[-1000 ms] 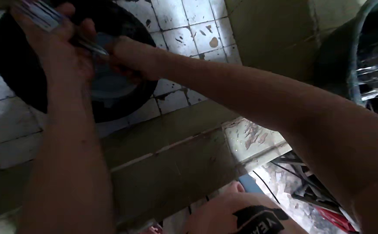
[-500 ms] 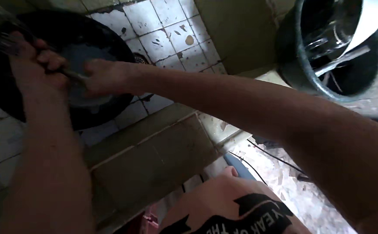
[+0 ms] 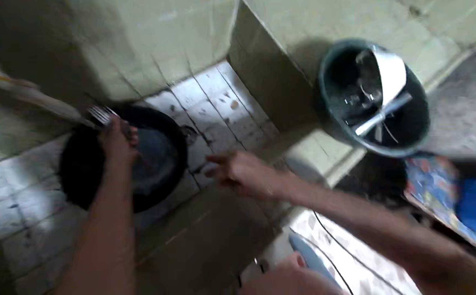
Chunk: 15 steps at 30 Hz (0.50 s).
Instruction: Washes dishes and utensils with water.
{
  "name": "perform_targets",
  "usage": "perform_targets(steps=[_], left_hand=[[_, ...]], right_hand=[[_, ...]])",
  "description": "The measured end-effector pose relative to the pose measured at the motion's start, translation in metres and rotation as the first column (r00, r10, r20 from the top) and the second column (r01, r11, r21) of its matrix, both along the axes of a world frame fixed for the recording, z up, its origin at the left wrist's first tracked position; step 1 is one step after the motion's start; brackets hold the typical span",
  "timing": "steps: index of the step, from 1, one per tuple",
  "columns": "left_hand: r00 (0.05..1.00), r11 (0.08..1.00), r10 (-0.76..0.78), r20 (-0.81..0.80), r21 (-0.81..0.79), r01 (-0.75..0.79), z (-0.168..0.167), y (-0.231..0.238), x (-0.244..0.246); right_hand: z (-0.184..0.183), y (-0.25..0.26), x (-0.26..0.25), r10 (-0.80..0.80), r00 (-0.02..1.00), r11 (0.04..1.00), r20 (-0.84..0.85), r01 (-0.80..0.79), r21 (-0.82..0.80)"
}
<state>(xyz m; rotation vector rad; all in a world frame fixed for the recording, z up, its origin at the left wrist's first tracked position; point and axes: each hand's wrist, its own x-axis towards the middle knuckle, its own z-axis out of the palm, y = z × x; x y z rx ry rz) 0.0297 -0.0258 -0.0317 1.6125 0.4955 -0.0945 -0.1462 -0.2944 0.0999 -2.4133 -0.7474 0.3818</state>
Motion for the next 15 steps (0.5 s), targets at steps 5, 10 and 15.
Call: perform_targets(steps=[5, 10, 15], left_hand=[[0.984, 0.958, 0.174, 0.023, -0.236, -0.164, -0.006, 0.024, 0.011], [0.992, 0.941, 0.117, 0.048, -0.326, -0.095, 0.015, 0.024, 0.008], [0.988, 0.917, 0.145, 0.047, -0.382, -0.116, 0.028, 0.011, 0.010]], right_hand=[[-0.045, -0.006, -0.030, -0.189, 0.969, 0.918, -0.158, 0.231, 0.323], [-0.064, 0.052, 0.042, -0.178, 0.893, 0.818, -0.413, 0.367, 0.442], [-0.083, 0.131, 0.130, -0.170, 0.817, 0.861, -0.552, 0.396, 0.320]])
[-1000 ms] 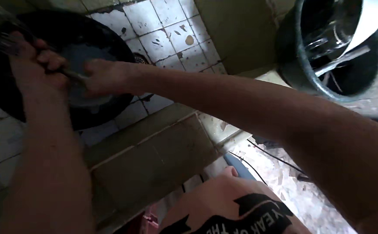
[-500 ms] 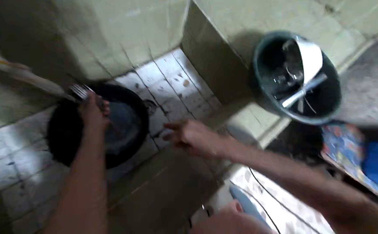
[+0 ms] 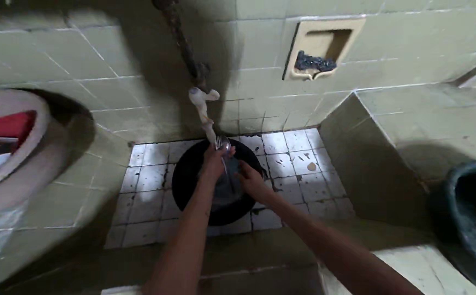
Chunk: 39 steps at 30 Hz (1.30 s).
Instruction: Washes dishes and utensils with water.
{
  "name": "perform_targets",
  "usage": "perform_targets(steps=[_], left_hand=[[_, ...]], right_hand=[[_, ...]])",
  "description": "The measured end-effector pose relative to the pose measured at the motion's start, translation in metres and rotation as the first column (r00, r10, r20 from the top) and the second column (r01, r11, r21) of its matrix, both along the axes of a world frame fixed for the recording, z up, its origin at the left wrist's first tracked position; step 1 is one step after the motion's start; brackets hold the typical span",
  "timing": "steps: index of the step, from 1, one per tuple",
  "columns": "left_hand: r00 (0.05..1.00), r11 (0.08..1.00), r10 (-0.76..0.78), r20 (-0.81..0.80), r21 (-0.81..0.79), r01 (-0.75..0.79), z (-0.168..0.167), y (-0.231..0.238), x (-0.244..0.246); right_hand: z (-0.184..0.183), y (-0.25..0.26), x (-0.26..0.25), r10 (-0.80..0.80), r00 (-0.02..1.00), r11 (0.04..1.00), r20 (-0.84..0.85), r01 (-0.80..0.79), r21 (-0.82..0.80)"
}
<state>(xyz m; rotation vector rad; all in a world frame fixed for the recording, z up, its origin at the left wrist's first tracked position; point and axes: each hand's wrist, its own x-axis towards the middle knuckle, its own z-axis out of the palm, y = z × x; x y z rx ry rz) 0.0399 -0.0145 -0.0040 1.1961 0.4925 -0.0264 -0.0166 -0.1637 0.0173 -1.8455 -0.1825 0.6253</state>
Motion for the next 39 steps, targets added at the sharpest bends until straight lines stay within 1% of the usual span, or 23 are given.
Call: perform_targets(steps=[3, 4, 5, 6, 8, 10, 12, 13, 15, 17, 19, 21, 22, 23, 24, 25, 27, 29, 31, 34, 35, 37, 39], left_hand=[[0.990, 0.988, 0.131, 0.047, -0.087, -0.126, -0.003, 0.000, 0.002], [0.989, 0.989, 0.127, 0.073, -0.082, -0.121, -0.004, 0.004, 0.000], [0.993, 0.997, 0.078, 0.092, -0.036, -0.075, -0.005, 0.012, -0.005], [0.995, 0.999, -0.015, 0.095, 0.051, 0.010, -0.003, 0.021, -0.012], [0.989, 0.967, -0.129, 0.071, 0.231, 0.109, -0.002, 0.031, -0.021], [0.992, 0.954, -0.113, 0.062, 0.284, 0.091, -0.002, 0.032, -0.018], [0.996, 0.961, -0.020, 0.085, 0.275, -0.004, -0.009, 0.027, -0.005], [0.997, 0.964, -0.004, 0.077, 0.267, -0.017, -0.011, 0.025, -0.001], [0.998, 0.980, -0.041, 0.048, 0.194, 0.031, -0.010, 0.022, 0.003], [0.997, 0.999, -0.032, 0.067, -0.016, 0.034, -0.011, 0.020, 0.006], [0.990, 0.976, 0.049, 0.130, -0.217, -0.019, -0.014, 0.016, 0.007], [0.977, 0.945, 0.127, 0.174, -0.319, -0.066, -0.018, 0.016, 0.008], [0.974, 0.945, 0.139, 0.178, -0.318, -0.077, -0.019, 0.017, 0.008], [0.979, 0.961, 0.121, 0.162, -0.264, -0.075, -0.017, 0.018, 0.006], [0.991, 0.987, 0.057, 0.124, -0.153, -0.038, -0.012, 0.020, 0.001], [0.997, 0.999, -0.021, 0.074, -0.035, 0.023, -0.008, 0.021, -0.004], [0.986, 0.976, -0.165, -0.029, 0.142, 0.167, -0.003, 0.022, -0.008], [0.964, 0.948, -0.259, -0.052, 0.179, 0.264, -0.007, 0.027, 0.001], [0.968, 0.956, -0.249, -0.024, 0.154, 0.250, -0.012, 0.029, 0.005], [0.998, 0.996, -0.014, 0.055, 0.088, 0.009, -0.012, 0.024, -0.002], [0.996, 0.995, -0.001, 0.086, 0.098, -0.008, -0.014, 0.026, -0.004], [0.988, 0.970, -0.079, 0.135, 0.239, 0.045, -0.020, 0.029, -0.007], [0.978, 0.876, -0.168, 0.126, 0.473, 0.089, -0.020, 0.029, -0.006]], right_hand=[[-0.023, 0.037, 0.034, -0.037, 0.984, 0.994, -0.176, 0.054, 0.098], [-0.023, 0.044, 0.040, -0.026, 0.973, 0.988, -0.227, 0.060, 0.144], [-0.020, 0.049, 0.045, -0.011, 0.965, 0.983, -0.262, 0.059, 0.175], [-0.017, 0.050, 0.049, 0.001, 0.958, 0.979, -0.287, 0.057, 0.196], [-0.021, 0.051, 0.054, 0.019, 0.960, 0.980, -0.280, 0.038, 0.197], [-0.022, 0.055, 0.061, 0.060, 0.953, 0.978, -0.297, 0.005, 0.211], [-0.024, 0.057, 0.055, 0.072, 0.946, 0.970, -0.316, 0.007, 0.244], [-0.025, 0.055, 0.050, 0.068, 0.936, 0.962, -0.346, 0.031, 0.272], [-0.022, 0.050, 0.040, 0.062, 0.910, 0.949, -0.409, 0.073, 0.306], [-0.019, 0.046, 0.039, 0.065, 0.870, 0.937, -0.488, 0.115, 0.331], [-0.018, 0.042, 0.044, 0.084, 0.840, 0.929, -0.536, 0.129, 0.347], [-0.017, 0.037, 0.052, 0.128, 0.846, 0.942, -0.518, 0.059, 0.330], [-0.016, 0.035, 0.057, 0.148, 0.855, 0.950, -0.497, 0.016, 0.310], [-0.014, 0.033, 0.059, 0.157, 0.860, 0.958, -0.485, -0.013, 0.287], [-0.012, 0.033, 0.057, 0.146, 0.862, 0.964, -0.485, -0.015, 0.264], [-0.013, 0.033, 0.054, 0.114, 0.858, 0.966, -0.501, 0.022, 0.257], [-0.023, 0.029, 0.044, 0.035, 0.863, 0.954, -0.503, 0.122, 0.275], [-0.031, 0.032, 0.042, -0.022, 0.880, 0.935, -0.475, 0.185, 0.301], [-0.034, 0.037, 0.045, -0.050, 0.884, 0.933, -0.465, 0.208, 0.294], [-0.034, 0.041, 0.047, -0.010, 0.884, 0.943, -0.467, 0.164, 0.289], [-0.037, 0.041, 0.048, 0.014, 0.884, 0.946, -0.468, 0.139, 0.292], [-0.045, 0.039, 0.049, 0.052, 0.882, 0.945, -0.468, 0.109, 0.310], [-0.041, 0.043, 0.053, 0.052, 0.892, 0.932, -0.450, 0.119, 0.342]])
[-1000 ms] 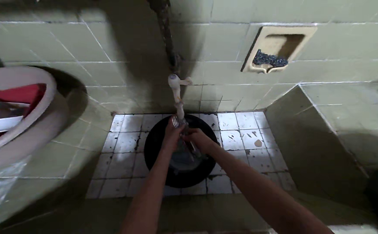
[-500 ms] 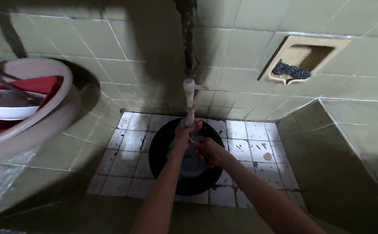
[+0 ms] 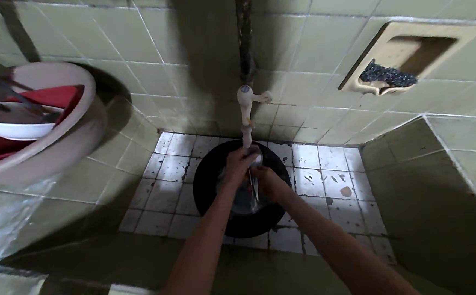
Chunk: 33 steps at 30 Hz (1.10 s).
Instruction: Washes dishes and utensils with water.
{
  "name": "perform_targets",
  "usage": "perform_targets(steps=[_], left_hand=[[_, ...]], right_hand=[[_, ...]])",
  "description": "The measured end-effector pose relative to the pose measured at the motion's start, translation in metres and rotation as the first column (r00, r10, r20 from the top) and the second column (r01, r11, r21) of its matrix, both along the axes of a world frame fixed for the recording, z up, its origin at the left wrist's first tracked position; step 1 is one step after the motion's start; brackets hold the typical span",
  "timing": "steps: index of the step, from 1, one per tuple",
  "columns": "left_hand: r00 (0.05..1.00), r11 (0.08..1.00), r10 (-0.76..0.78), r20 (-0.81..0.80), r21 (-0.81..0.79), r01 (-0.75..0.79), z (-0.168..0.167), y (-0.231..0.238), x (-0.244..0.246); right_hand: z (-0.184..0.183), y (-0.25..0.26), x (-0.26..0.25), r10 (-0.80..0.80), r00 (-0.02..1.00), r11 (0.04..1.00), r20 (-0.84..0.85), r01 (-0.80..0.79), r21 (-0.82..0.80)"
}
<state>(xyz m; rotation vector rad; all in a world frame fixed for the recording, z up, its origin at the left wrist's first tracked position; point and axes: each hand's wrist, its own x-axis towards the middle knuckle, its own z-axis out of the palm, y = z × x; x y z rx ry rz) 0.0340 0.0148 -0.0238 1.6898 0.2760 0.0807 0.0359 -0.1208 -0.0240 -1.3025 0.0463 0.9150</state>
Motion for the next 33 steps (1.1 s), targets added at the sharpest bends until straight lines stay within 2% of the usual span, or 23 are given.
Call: perform_targets(steps=[2, 4, 6, 8, 10, 12, 13, 16, 20, 23, 25, 28, 33], left_hand=[[0.996, 0.994, 0.085, 0.019, 0.070, -0.087, 0.003, -0.002, 0.006], [0.973, 0.972, 0.227, 0.038, -0.069, -0.225, 0.003, -0.004, 0.010], [0.962, 0.934, 0.274, -0.016, -0.234, -0.270, 0.006, -0.007, 0.007], [0.969, 0.909, 0.203, -0.142, -0.341, -0.241, 0.007, -0.011, 0.002], [0.974, 0.909, 0.037, -0.222, -0.398, -0.126, 0.012, -0.011, -0.007], [0.975, 0.868, -0.104, -0.195, -0.496, -0.006, 0.012, -0.003, -0.010], [0.981, 0.856, -0.092, -0.170, -0.517, -0.009, 0.008, -0.001, -0.007], [0.980, 0.854, 0.088, -0.178, -0.493, -0.166, 0.004, 0.001, 0.007], [0.992, 0.954, -0.002, -0.127, -0.298, -0.037, 0.008, -0.006, 0.014], [0.993, 0.944, 0.093, -0.075, -0.310, -0.112, 0.013, -0.014, 0.010], [0.969, 0.918, 0.195, -0.151, -0.319, -0.234, 0.015, -0.014, 0.007], [0.941, 0.908, 0.226, -0.252, -0.295, -0.297, 0.018, -0.013, 0.004], [0.967, 0.801, 0.186, -0.176, -0.542, -0.253, 0.016, -0.017, 0.004]], right_hand=[[0.000, 0.010, 0.007, -0.055, 0.998, 0.997, 0.029, 0.053, 0.051], [0.000, 0.015, 0.011, -0.124, 0.992, 0.991, 0.029, 0.122, 0.058], [0.005, 0.016, 0.009, -0.171, 0.985, 0.985, 0.030, 0.171, -0.002], [0.008, 0.014, 0.012, -0.092, 0.996, 0.995, 0.018, 0.093, -0.040], [0.012, 0.012, 0.022, 0.072, 0.997, 0.995, -0.005, -0.072, -0.073], [0.010, 0.013, 0.029, 0.159, 0.987, 0.986, -0.005, -0.159, -0.042], [0.010, 0.012, 0.029, 0.163, 0.987, 0.987, -0.009, -0.163, -0.015], [0.004, 0.002, 0.017, 0.131, 0.991, 0.988, -0.009, -0.129, 0.085], [0.013, -0.005, 0.004, 0.002, 0.994, 0.999, -0.109, 0.003, 0.042], [0.014, -0.003, 0.002, -0.080, 0.996, 0.997, -0.044, 0.080, -0.012], [0.012, 0.001, 0.003, -0.140, 0.990, 0.990, -0.006, 0.140, -0.023], [0.010, 0.009, 0.005, -0.192, 0.981, 0.981, -0.015, 0.192, -0.027], [0.022, -0.001, 0.000, -0.014, 1.000, 0.996, 0.001, 0.014, -0.083]])
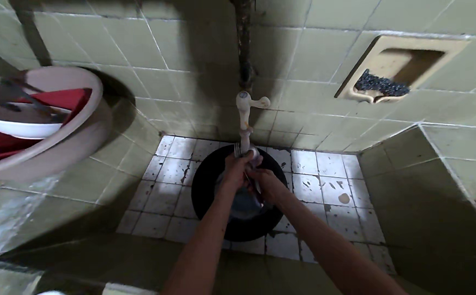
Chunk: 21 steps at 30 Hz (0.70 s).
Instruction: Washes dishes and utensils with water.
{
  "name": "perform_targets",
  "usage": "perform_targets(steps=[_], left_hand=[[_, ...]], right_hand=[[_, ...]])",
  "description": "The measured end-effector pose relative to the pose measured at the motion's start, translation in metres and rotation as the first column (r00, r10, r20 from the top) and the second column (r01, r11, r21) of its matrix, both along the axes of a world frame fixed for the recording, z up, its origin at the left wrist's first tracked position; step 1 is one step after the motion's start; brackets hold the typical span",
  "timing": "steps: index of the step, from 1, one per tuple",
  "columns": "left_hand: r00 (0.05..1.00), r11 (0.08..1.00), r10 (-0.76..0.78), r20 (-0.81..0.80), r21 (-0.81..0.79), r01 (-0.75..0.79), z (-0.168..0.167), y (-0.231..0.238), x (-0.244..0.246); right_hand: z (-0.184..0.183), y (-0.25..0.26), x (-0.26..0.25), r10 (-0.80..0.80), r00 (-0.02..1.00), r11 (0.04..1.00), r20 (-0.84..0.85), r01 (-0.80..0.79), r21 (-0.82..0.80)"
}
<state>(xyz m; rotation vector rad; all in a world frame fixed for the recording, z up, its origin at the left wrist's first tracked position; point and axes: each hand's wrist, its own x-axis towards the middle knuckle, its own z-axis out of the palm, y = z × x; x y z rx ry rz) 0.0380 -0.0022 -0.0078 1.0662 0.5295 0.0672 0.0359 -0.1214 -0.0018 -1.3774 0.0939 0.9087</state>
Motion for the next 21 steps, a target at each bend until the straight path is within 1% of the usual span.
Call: perform_targets(steps=[2, 3, 5, 6, 9, 10, 11, 12, 13, 14, 16, 17, 18, 19, 20, 21], left_hand=[[0.999, 0.997, 0.012, 0.034, -0.073, -0.009, -0.003, 0.002, 0.000], [0.998, 0.996, -0.035, 0.058, -0.084, 0.040, -0.004, 0.005, 0.000], [0.987, 0.985, -0.153, 0.048, -0.076, 0.157, -0.001, 0.009, -0.001], [0.981, 0.980, -0.191, 0.035, -0.049, 0.193, 0.003, 0.009, -0.002], [0.939, 0.939, -0.335, 0.082, 0.107, 0.326, 0.005, 0.009, 0.000], [0.912, 0.903, -0.404, 0.077, 0.196, 0.383, 0.003, 0.012, 0.003], [0.891, 0.853, -0.453, 0.037, 0.306, 0.422, 0.002, 0.016, 0.007], [0.888, 0.805, -0.460, -0.023, 0.411, 0.428, 0.003, 0.021, 0.010], [0.904, 0.783, -0.423, -0.068, 0.475, 0.402, 0.006, 0.027, 0.013], [0.932, 0.791, -0.355, -0.077, 0.507, 0.343, 0.008, 0.032, 0.015], [0.987, 0.887, -0.161, -0.028, 0.435, 0.157, 0.012, 0.036, 0.015], [0.999, 0.930, -0.046, 0.015, 0.365, 0.037, 0.010, 0.035, 0.015], [0.998, 0.960, 0.030, 0.064, 0.278, -0.046, 0.009, 0.033, 0.015], [0.994, 0.977, 0.049, 0.098, 0.203, -0.068, 0.008, 0.033, 0.014], [0.994, 0.984, 0.004, 0.112, 0.176, -0.024, 0.009, 0.035, 0.012], [0.991, 0.978, -0.090, 0.103, 0.195, 0.069, 0.011, 0.038, 0.009]], right_hand=[[0.003, -0.007, -0.002, 0.155, 0.988, 0.988, 0.014, -0.155, -0.007], [0.003, -0.009, -0.002, 0.197, 0.980, 0.980, -0.012, -0.197, 0.010], [-0.004, -0.011, -0.002, 0.162, 0.984, 0.986, -0.070, -0.158, 0.060], [-0.009, -0.013, -0.002, 0.131, 0.989, 0.989, -0.062, -0.126, 0.072], [-0.029, -0.020, -0.006, 0.104, 0.995, 0.988, 0.001, -0.103, 0.113], [-0.034, -0.021, -0.007, 0.097, 0.995, 0.987, -0.003, -0.095, 0.130], [-0.036, -0.020, -0.008, 0.076, 0.997, 0.987, -0.012, -0.073, 0.140], [-0.036, -0.018, -0.007, 0.058, 0.998, 0.988, 0.000, -0.057, 0.142], [-0.035, -0.014, -0.002, 0.051, 0.998, 0.990, 0.023, -0.053, 0.127], [-0.030, -0.008, 0.003, 0.047, 0.998, 0.994, 0.045, -0.052, 0.100], [-0.019, 0.009, 0.018, 0.047, 0.997, 0.996, 0.064, -0.052, 0.079], [-0.012, 0.018, 0.024, 0.044, 0.997, 0.996, 0.070, -0.050, 0.076], [-0.006, 0.025, 0.028, 0.041, 0.995, 0.996, 0.090, -0.048, 0.070], [-0.002, 0.030, 0.031, 0.040, 0.992, 0.997, 0.118, -0.048, 0.061], [-0.003, 0.033, 0.032, 0.034, 0.989, 0.998, 0.142, -0.043, 0.055], [-0.007, 0.032, 0.031, 0.034, 0.985, 0.998, 0.168, -0.042, 0.045]])
